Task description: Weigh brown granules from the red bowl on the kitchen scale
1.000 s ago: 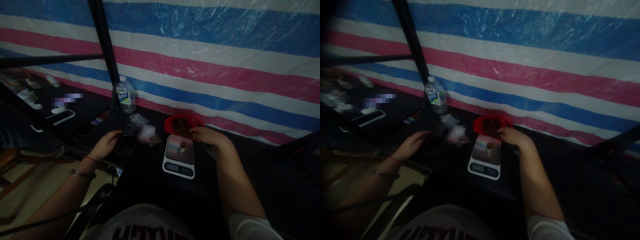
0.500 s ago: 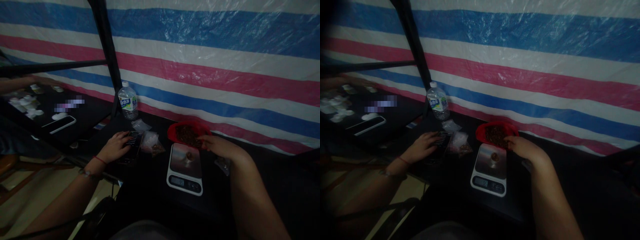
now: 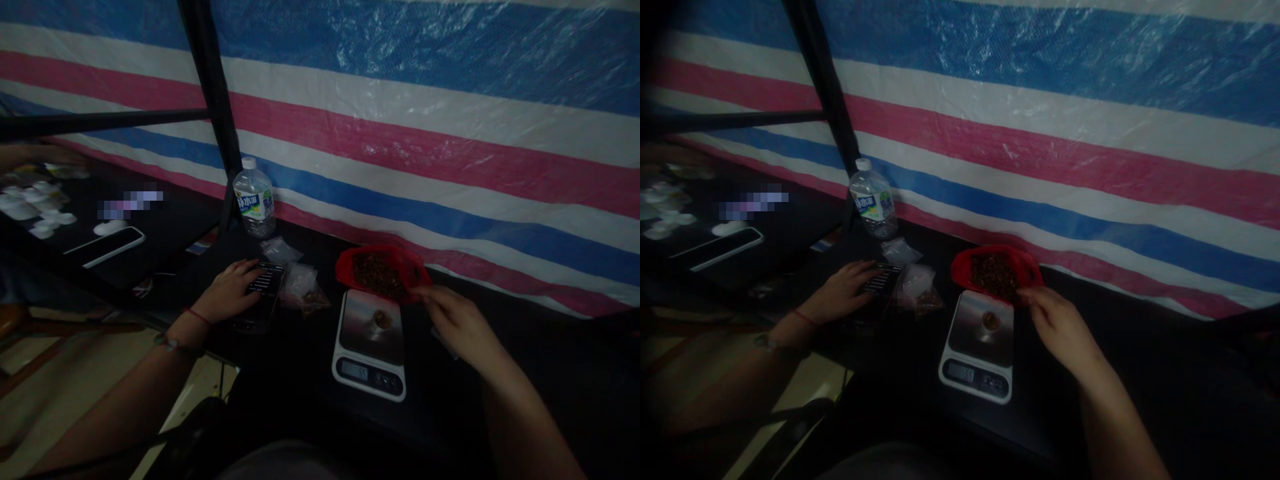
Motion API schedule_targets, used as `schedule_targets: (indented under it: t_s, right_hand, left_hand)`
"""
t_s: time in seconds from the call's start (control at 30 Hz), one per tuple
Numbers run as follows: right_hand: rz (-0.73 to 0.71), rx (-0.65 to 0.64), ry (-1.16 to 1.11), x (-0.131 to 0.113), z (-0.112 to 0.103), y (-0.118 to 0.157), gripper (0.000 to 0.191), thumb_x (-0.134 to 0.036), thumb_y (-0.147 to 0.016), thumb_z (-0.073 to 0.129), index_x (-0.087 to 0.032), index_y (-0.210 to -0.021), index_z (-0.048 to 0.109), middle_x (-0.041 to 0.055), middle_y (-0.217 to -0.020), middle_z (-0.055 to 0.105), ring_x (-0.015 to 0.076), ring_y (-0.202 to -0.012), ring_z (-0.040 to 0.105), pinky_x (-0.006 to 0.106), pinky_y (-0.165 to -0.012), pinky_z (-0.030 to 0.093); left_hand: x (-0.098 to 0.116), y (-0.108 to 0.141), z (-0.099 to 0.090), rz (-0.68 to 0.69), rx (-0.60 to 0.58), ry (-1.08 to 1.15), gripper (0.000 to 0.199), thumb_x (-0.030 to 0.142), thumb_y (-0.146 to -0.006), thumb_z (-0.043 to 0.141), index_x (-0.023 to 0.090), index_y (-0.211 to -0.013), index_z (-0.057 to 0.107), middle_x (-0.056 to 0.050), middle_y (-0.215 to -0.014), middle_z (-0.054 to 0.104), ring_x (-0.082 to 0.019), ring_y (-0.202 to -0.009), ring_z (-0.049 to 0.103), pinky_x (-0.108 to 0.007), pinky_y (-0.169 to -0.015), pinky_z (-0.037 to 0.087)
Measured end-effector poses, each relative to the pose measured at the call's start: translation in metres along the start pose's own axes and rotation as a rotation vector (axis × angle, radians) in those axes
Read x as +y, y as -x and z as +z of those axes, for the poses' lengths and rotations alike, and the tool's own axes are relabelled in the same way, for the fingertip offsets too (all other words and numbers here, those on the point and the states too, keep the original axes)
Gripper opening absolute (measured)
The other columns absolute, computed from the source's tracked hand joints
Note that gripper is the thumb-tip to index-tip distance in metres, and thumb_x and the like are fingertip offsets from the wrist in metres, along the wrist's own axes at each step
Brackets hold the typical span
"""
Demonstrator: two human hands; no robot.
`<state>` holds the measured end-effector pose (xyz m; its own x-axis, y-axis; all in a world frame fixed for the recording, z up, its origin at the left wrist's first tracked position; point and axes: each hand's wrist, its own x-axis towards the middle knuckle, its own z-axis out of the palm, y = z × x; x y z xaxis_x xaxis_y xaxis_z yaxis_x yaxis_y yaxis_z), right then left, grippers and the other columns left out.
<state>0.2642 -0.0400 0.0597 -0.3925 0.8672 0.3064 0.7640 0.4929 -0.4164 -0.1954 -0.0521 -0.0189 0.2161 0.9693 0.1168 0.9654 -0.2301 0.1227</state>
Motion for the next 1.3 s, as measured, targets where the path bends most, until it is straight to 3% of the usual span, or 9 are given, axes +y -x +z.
schedule_targets:
  t_s: [0.13,0.33,0.5,0.67,1.0,1.3]
  right_hand:
    - [0.079,0.239,-0.016,0.019,0.029,0.017,0.030,-0.029,-0.088,0.041,-0.020,-0.103,0.067,0.0057,-0.086,0.069,0.0197,-0.082,0.066,0.034,-0.078,0.053]
    - [0.094,0.277,-0.018,0.033,0.055,0.031,0.029,-0.028,-0.088,0.042,-0.023,-0.100,0.067,0.0045,-0.085,0.069,0.0191,-0.079,0.066,0.033,-0.076,0.052]
    - [0.053,0.329,-0.009,0.037,0.056,0.036,0.027,-0.026,-0.088,0.043,-0.023,-0.101,0.067,0.0038,-0.081,0.068,0.0186,-0.076,0.065,0.032,-0.074,0.051]
    - [0.026,0.333,-0.002,0.039,0.055,0.039,0.027,-0.024,-0.087,0.045,-0.023,-0.101,0.067,0.0027,-0.081,0.067,0.0182,-0.075,0.065,0.032,-0.073,0.051]
    - [0.006,0.352,0.006,0.039,0.053,0.040,0.025,-0.023,-0.087,0.047,-0.023,-0.102,0.067,0.0029,-0.081,0.067,0.0180,-0.074,0.064,0.033,-0.074,0.051]
    - [-0.071,0.425,0.030,0.039,0.050,0.039,0.023,-0.022,-0.088,0.049,-0.021,-0.099,0.068,0.0013,-0.077,0.067,0.0164,-0.070,0.064,0.031,-0.071,0.050]
  left_hand:
    - [0.001,-0.002,0.003,-0.019,0.002,0.012,0.053,0.043,-0.082,0.050,0.023,-0.130,0.054,-0.011,-0.144,0.043,-0.031,-0.132,0.039,-0.049,-0.107,0.033]
    - [0.001,-0.002,0.001,-0.011,0.037,0.035,0.056,0.050,-0.083,0.049,0.023,-0.131,0.053,-0.011,-0.143,0.044,-0.031,-0.131,0.040,-0.048,-0.108,0.033]
    - [-0.001,0.009,-0.009,0.014,0.126,0.080,0.055,0.051,-0.082,0.052,0.023,-0.131,0.053,-0.010,-0.143,0.045,-0.029,-0.129,0.043,-0.045,-0.109,0.033]
    - [0.001,0.017,-0.010,0.045,0.092,0.082,0.050,0.052,-0.082,0.053,0.022,-0.121,0.062,-0.011,-0.141,0.047,-0.030,-0.127,0.045,-0.046,-0.108,0.034]
    - [0.008,0.013,-0.010,0.088,0.128,0.082,0.044,0.045,-0.082,0.054,0.024,-0.120,0.063,-0.009,-0.140,0.048,-0.029,-0.126,0.045,-0.046,-0.106,0.035]
    - [0.016,0.014,-0.007,0.263,0.083,0.195,0.032,0.037,-0.080,0.060,0.030,-0.111,0.069,-0.003,-0.139,0.051,-0.029,-0.129,0.043,-0.049,-0.109,0.030]
